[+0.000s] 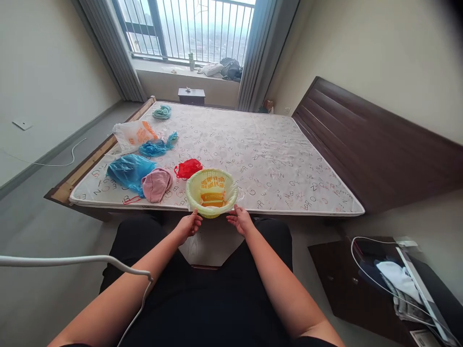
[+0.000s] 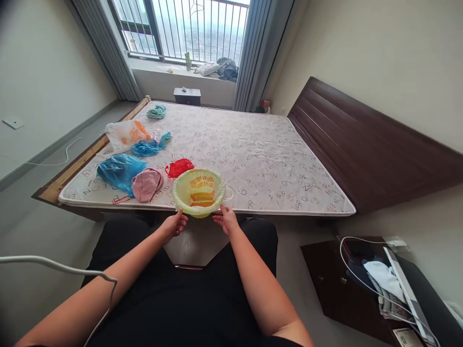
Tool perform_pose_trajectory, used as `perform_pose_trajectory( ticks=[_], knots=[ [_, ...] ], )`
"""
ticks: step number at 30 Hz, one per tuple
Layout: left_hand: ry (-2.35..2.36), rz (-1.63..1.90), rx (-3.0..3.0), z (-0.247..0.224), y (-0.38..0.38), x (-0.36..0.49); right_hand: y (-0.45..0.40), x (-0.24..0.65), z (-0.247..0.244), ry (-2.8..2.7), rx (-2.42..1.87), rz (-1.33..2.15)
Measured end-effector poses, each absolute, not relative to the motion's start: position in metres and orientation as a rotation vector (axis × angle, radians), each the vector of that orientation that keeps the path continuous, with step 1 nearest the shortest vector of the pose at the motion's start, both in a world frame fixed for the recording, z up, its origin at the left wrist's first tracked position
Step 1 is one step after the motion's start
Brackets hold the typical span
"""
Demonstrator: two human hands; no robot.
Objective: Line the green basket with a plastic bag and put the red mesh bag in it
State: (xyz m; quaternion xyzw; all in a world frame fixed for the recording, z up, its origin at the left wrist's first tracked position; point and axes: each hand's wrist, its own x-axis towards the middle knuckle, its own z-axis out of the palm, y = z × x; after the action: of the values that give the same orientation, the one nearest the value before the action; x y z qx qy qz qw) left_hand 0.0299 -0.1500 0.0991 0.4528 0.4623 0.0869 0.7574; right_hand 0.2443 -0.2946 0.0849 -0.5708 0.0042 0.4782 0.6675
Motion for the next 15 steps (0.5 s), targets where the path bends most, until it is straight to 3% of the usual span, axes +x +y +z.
perform_pose_trajectory(
  ticks=[7, 15],
  knots=[
    [0.849, 0.426, 0.618, 0.091, -0.140, 0.036, -0.290, 0.251, 0.076, 0.016, -1.095, 1.151],
    [0.777, 0.407, 0.476, 0.074, -0.133, 0.037, -0.288, 0.253, 0.068, -0.011, -1.089, 1.129]
  ],
)
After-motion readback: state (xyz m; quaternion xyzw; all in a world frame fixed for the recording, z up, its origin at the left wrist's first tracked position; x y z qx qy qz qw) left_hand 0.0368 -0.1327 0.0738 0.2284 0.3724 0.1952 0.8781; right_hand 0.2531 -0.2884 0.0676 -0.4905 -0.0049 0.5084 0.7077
